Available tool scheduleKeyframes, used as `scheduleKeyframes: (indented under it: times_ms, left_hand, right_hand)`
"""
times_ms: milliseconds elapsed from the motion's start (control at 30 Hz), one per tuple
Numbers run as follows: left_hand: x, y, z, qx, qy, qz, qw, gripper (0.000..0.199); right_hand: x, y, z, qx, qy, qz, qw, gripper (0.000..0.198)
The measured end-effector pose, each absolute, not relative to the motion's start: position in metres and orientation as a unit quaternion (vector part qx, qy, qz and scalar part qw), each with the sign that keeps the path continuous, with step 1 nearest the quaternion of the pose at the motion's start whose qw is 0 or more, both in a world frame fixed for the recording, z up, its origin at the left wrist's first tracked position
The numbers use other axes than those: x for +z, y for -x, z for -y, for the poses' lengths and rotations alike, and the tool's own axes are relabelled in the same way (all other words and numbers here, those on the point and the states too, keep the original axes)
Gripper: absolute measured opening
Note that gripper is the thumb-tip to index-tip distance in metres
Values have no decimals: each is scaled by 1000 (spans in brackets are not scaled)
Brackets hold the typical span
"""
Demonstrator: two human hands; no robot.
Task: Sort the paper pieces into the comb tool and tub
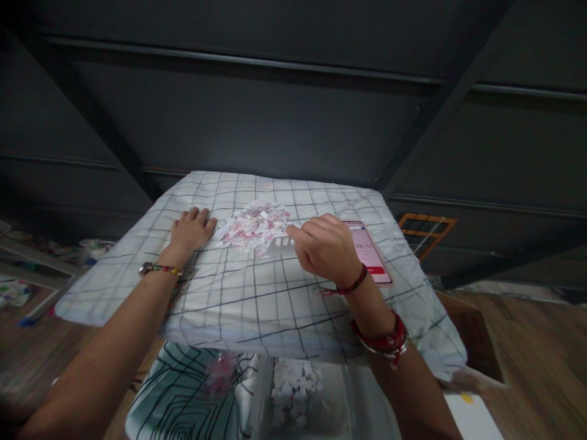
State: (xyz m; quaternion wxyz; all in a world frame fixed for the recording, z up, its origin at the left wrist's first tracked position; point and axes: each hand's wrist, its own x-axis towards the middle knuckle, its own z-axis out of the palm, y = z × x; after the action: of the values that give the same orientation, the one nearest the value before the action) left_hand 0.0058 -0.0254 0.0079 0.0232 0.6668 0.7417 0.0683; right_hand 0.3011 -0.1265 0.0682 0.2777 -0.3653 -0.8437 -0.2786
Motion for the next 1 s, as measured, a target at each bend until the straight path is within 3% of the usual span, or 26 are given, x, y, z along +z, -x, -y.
scheduleKeyframes:
  times_ms: [1000]
  left_hand:
    - [7,-8,25,74,-661,-747,20,59]
  right_hand:
    - [78,-302,130,-366,346,828,247,23]
